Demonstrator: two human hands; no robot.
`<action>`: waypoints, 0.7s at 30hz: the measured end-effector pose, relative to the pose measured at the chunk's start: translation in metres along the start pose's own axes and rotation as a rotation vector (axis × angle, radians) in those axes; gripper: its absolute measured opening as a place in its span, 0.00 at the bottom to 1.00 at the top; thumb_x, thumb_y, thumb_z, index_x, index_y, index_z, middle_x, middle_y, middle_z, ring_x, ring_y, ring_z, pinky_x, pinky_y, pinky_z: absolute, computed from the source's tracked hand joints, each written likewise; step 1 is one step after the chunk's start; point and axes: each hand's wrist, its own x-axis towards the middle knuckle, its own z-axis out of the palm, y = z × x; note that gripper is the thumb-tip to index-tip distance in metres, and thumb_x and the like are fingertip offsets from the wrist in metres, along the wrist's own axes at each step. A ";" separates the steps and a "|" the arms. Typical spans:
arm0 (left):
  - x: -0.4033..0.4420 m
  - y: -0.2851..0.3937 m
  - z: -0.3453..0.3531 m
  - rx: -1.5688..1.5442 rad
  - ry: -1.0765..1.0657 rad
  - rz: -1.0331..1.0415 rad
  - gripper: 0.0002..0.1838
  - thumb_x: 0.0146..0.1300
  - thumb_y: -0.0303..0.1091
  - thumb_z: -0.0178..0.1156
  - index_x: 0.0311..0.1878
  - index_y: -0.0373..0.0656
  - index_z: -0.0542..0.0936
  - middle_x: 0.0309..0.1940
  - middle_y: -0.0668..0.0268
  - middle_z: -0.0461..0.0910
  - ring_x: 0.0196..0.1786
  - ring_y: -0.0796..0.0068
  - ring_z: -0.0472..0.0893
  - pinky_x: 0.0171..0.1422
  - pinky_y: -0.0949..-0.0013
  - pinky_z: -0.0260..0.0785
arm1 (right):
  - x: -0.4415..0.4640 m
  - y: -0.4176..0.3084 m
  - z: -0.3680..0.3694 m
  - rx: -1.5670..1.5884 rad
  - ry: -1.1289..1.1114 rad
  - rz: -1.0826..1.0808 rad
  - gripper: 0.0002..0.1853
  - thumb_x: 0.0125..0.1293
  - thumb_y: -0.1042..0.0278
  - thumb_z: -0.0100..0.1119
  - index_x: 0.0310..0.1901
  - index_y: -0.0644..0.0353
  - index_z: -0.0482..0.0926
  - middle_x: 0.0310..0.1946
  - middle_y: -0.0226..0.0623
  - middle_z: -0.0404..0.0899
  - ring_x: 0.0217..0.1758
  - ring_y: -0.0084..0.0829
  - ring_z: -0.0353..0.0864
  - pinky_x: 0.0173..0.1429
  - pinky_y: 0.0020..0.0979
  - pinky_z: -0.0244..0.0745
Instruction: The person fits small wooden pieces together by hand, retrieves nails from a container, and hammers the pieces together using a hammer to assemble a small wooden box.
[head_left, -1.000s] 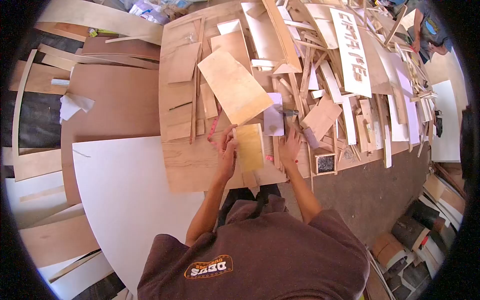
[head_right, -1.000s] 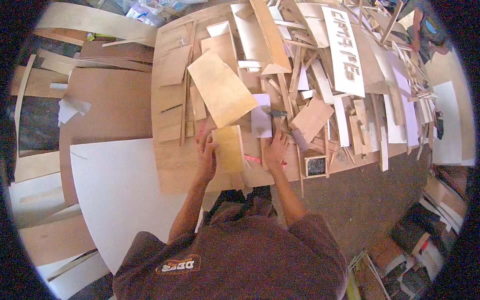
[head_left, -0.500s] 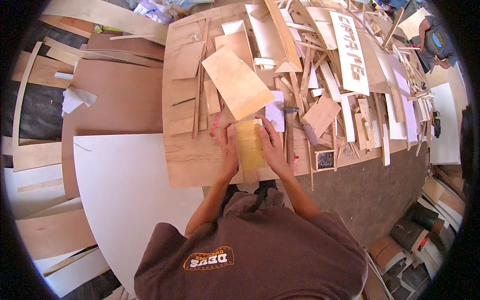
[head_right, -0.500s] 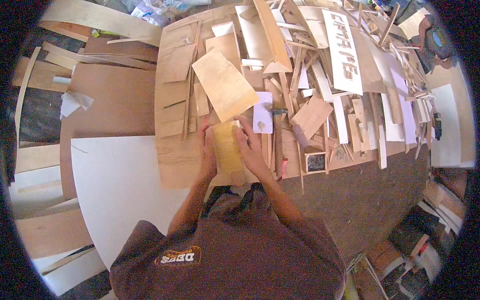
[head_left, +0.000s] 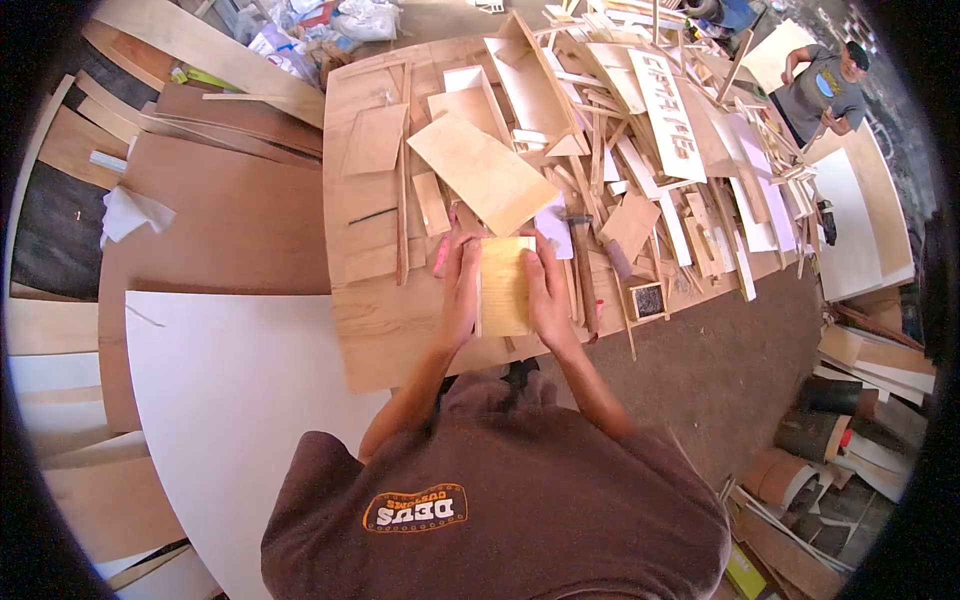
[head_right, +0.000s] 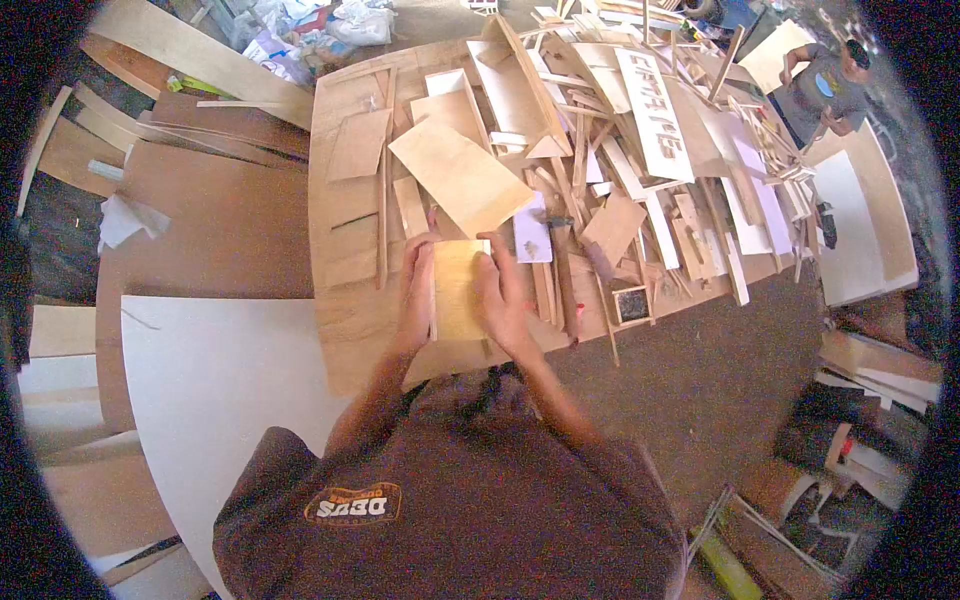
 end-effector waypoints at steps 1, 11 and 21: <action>0.000 0.007 -0.006 -0.005 -0.044 0.026 0.16 0.79 0.42 0.43 0.57 0.40 0.71 0.47 0.67 0.73 0.51 0.79 0.72 0.59 0.73 0.65 | -0.003 -0.005 0.004 0.007 -0.011 -0.033 0.23 0.79 0.59 0.42 0.66 0.67 0.67 0.61 0.48 0.73 0.68 0.36 0.67 0.71 0.34 0.59; -0.017 0.033 -0.090 -0.059 -0.377 0.012 0.36 0.74 0.56 0.47 0.77 0.49 0.54 0.74 0.61 0.58 0.71 0.66 0.64 0.68 0.60 0.62 | -0.056 -0.030 0.056 -0.132 0.097 -0.246 0.24 0.80 0.56 0.41 0.68 0.65 0.64 0.64 0.50 0.69 0.70 0.43 0.65 0.74 0.40 0.56; -0.027 0.023 -0.128 -0.350 -0.581 -0.335 0.41 0.70 0.58 0.54 0.78 0.54 0.48 0.71 0.63 0.60 0.68 0.63 0.68 0.72 0.51 0.61 | -0.072 -0.017 0.078 -0.184 0.083 -0.587 0.15 0.75 0.70 0.49 0.60 0.60 0.69 0.67 0.53 0.67 0.71 0.54 0.66 0.70 0.46 0.63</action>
